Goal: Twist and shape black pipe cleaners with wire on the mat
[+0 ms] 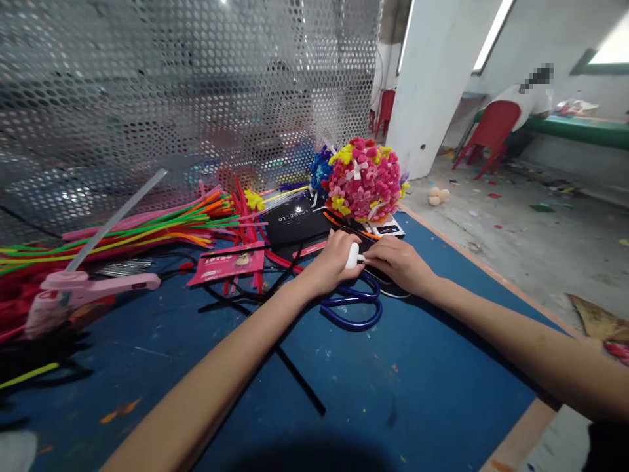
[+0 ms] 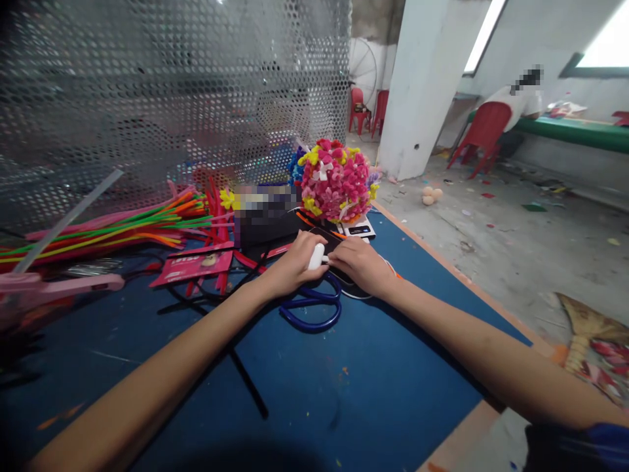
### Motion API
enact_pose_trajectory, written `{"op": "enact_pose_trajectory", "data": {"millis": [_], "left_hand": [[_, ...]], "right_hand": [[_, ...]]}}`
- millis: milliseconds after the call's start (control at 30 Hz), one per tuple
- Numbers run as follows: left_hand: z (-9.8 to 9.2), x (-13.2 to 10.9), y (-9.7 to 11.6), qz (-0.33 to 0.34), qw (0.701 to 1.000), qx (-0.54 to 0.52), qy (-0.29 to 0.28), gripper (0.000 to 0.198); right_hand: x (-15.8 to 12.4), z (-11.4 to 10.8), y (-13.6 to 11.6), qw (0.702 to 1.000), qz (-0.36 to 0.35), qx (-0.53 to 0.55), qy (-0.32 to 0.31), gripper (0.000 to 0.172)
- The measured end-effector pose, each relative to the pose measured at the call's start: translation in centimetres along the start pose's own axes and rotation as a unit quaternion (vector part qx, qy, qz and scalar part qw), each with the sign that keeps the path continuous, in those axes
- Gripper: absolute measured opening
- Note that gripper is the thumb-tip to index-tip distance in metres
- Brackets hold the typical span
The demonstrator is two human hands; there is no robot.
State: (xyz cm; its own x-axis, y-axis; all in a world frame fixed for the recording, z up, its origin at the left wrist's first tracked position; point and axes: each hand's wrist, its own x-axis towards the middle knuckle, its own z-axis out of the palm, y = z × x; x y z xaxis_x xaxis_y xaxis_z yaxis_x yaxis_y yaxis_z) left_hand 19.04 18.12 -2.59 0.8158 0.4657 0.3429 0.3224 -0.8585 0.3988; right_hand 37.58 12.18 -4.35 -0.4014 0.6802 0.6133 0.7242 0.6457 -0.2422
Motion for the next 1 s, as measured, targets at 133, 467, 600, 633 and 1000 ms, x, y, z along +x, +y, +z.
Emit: {"op": "enact_pose_trajectory", "data": {"millis": [133,467,600,633,1000], "left_hand": [[0.0,0.0,-0.1,-0.006,1.000,0.002,-0.002,0.038],[-0.5,-0.3,0.4,-0.054,0.998,0.037,0.013,0.069],[-1.1,-0.4,1.0,-0.054,0.996,0.060,0.027,0.060],[-1.1,-0.3,1.1,-0.049,0.996,0.062,0.029,0.056],[0.2,0.3,1.0,-0.017,0.997,0.059,0.037,0.023]], "right_hand": [[0.3,0.0,0.2,1.000,0.005,0.020,-0.011,0.024],[1.3,-4.7,2.8,0.978,0.186,0.054,0.075,0.028],[0.3,-6.0,5.6,0.970,0.231,-0.025,0.072,0.027],[0.0,-6.1,6.1,0.974,0.218,-0.025,0.052,0.026],[-1.6,-4.8,8.9,0.979,0.073,0.081,-0.174,0.042]]}}
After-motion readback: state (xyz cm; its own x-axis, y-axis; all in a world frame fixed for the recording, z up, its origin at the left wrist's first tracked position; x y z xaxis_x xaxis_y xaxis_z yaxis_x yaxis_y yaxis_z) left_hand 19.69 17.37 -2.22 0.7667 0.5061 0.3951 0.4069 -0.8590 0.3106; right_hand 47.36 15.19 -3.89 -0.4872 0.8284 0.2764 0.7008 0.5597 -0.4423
